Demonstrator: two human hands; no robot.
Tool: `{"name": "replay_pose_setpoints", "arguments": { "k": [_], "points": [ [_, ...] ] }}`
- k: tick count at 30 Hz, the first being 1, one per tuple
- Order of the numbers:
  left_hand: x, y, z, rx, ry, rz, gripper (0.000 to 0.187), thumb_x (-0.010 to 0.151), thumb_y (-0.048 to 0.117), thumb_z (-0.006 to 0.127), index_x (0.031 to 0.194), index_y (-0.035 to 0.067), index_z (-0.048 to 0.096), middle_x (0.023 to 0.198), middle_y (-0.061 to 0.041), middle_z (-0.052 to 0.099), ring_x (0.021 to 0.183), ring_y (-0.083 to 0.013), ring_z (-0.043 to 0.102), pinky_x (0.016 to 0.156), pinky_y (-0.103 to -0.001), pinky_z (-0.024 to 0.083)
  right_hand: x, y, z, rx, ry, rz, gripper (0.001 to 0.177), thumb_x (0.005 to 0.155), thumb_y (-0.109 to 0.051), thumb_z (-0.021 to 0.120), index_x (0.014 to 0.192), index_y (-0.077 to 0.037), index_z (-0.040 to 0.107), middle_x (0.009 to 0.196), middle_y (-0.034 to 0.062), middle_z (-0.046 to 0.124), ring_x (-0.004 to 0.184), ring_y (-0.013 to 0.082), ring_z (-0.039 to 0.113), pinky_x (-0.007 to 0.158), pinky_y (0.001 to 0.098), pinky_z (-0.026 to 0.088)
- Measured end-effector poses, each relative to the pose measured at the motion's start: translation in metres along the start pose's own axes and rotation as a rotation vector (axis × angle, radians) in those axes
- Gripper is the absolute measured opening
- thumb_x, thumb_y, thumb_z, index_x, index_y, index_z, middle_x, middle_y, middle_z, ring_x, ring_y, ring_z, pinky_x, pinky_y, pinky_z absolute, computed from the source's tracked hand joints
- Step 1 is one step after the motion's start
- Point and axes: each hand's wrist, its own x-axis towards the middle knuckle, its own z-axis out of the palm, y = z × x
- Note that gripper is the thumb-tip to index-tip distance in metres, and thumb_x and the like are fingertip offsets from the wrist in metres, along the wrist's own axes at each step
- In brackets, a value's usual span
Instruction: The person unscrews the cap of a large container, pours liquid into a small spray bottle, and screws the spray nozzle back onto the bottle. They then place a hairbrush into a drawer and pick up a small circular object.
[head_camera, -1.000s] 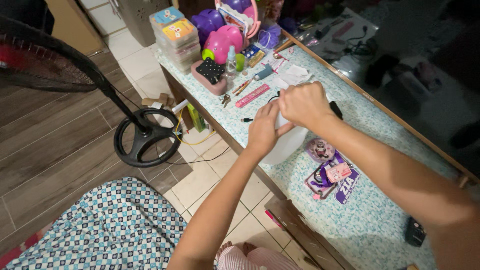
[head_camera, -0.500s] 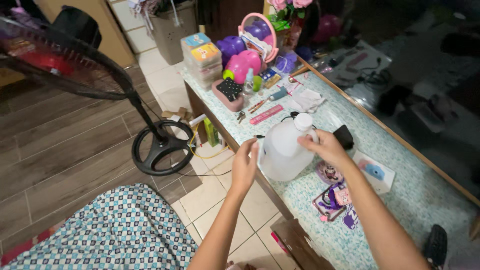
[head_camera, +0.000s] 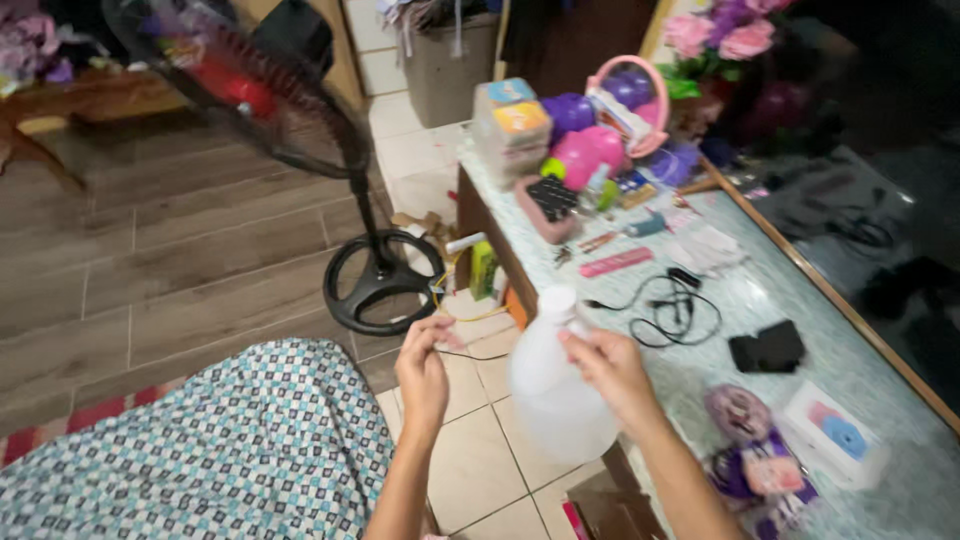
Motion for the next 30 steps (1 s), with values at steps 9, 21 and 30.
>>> {"name": "replay_pose_setpoints", "arguments": {
  "k": [9, 21, 30],
  "points": [
    [0.041, -0.030, -0.119, -0.264, 0.150, -0.472, 0.041, 0.108, 0.028, 0.034, 0.122, 0.003, 0.063, 0.119, -0.014, 0.072, 0.114, -0.0213, 0.064, 0.105, -0.031, 0.044, 0.030, -0.028, 0.173, 0.236, -0.406, 0.189, 0.034, 0.092, -0.030, 0.072, 0.070, -0.005, 0.062, 0.059, -0.0054, 0.046, 0.049, 0.0044, 0.037, 0.046, 0.0243, 0.026],
    [0.142, -0.071, -0.296, -0.088, 0.396, -0.464, 0.039, 0.106, 0.029, 0.046, 0.121, -0.003, 0.064, 0.112, -0.013, 0.074, 0.105, -0.0195, 0.070, 0.095, -0.033, 0.052, 0.127, -0.108, 0.376, 0.260, -0.706, 0.191, 0.030, 0.090, -0.022, 0.074, 0.071, -0.002, 0.063, 0.063, -0.0037, 0.050, 0.050, 0.0037, 0.036, 0.046, 0.0242, 0.025],
    [0.270, -0.119, -0.379, 0.011, 0.515, -0.460, 0.035, 0.105, 0.028, 0.048, 0.123, 0.002, 0.063, 0.112, -0.012, 0.076, 0.103, -0.0165, 0.070, 0.094, -0.031, 0.053, 0.246, -0.173, 0.525, 0.164, -0.887, 0.109, 0.025, 0.088, -0.020, 0.075, 0.074, -0.001, 0.068, 0.064, -0.0024, 0.059, 0.052, 0.0043, 0.042, 0.047, 0.0245, 0.028]
  ]
}}
